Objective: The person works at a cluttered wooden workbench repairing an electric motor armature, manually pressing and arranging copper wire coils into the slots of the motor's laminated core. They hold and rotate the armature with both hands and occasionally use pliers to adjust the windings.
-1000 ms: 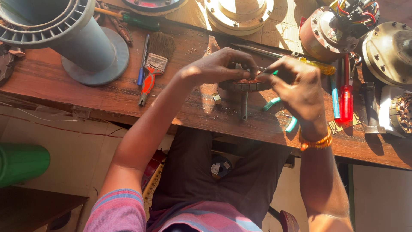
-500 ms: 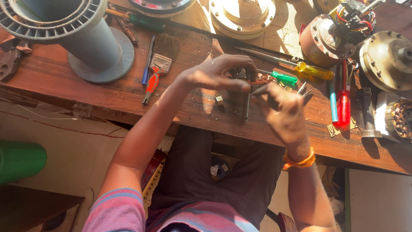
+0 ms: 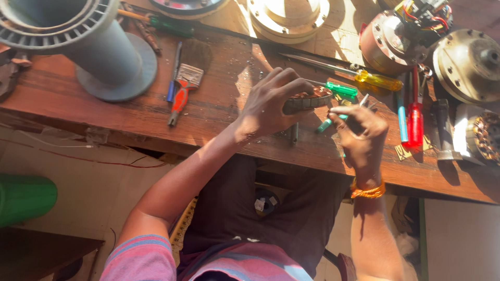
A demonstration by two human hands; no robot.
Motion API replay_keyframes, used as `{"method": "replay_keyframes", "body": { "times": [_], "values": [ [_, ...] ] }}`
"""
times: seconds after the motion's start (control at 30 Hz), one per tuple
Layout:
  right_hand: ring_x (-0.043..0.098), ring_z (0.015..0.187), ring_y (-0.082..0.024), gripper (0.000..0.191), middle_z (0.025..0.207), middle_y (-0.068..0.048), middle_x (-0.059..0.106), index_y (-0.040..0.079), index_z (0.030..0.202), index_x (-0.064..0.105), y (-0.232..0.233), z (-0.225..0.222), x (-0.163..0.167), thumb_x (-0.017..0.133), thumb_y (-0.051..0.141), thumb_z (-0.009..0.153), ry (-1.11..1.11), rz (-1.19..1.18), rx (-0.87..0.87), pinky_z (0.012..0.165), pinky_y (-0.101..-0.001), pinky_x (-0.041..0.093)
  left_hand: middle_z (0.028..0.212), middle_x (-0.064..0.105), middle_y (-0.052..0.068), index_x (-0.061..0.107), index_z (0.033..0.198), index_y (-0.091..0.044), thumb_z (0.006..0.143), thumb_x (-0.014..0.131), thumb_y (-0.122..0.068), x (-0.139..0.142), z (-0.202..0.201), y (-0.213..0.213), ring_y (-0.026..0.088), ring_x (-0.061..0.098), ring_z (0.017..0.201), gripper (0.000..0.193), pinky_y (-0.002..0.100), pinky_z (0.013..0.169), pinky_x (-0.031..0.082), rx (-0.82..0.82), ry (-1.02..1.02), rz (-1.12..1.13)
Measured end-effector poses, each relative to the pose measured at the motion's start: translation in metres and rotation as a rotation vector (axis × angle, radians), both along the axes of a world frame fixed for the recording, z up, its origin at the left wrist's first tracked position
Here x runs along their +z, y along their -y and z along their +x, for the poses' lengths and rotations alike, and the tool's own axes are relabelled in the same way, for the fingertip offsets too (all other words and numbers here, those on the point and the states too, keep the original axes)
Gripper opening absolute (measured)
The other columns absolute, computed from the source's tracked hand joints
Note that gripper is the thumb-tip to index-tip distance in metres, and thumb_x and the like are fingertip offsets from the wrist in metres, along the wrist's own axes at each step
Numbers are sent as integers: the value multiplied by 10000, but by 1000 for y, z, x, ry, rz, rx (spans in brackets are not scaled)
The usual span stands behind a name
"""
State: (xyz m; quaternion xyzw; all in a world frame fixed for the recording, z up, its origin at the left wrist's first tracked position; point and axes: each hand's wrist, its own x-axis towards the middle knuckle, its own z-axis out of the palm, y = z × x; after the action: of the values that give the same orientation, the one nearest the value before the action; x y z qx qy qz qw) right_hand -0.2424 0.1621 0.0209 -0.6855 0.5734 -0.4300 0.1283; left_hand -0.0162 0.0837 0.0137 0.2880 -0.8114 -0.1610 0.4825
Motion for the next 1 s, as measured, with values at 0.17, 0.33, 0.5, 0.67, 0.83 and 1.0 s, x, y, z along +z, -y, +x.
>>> {"method": "replay_keyframes", "body": {
  "times": [0.17,0.33,0.5,0.67,0.83,1.0],
  "values": [
    [691,849,-165,113,962,-86,741,19,1053,740,6,11,36,810,19,965,-130,-78,65,744,-299,523,1009,602,-12,684,1069,-180,815,887,-270,-6,-4,-1,216,621,976,338,387,831,544,10,-57,-28],
    [726,890,-205,131,985,-114,739,12,1064,726,14,27,54,797,-3,955,-179,-109,140,775,-321,542,996,597,-7,696,1061,-181,804,893,-286,-7,-2,-3,217,624,966,340,391,804,540,28,-60,-29],
    [731,895,-222,138,963,-120,729,10,1050,724,21,28,56,802,-29,943,-246,-139,139,788,-331,544,1010,609,-17,702,1087,-190,801,883,-278,-9,-5,-4,208,632,973,349,375,801,545,35,-82,-40],
    [732,884,-219,149,966,-111,735,9,1046,730,47,26,55,817,-19,929,-276,-152,231,768,-327,543,1043,608,-2,677,1099,-185,841,857,-301,-7,-4,-6,225,623,999,336,389,822,546,42,-60,-54],
    [724,841,-195,168,920,-98,728,7,1022,729,68,27,55,868,49,938,-248,-153,274,736,-313,537,1006,689,32,649,1117,-156,939,759,-421,6,-4,-5,216,691,942,338,418,870,551,32,-154,217],
    [664,772,-186,185,908,-106,711,-6,1017,730,76,29,54,891,61,957,-224,-181,220,716,-319,504,952,751,91,614,1312,-153,812,738,-345,8,-20,28,262,727,903,549,412,821,547,14,-16,660]
  ]
}}
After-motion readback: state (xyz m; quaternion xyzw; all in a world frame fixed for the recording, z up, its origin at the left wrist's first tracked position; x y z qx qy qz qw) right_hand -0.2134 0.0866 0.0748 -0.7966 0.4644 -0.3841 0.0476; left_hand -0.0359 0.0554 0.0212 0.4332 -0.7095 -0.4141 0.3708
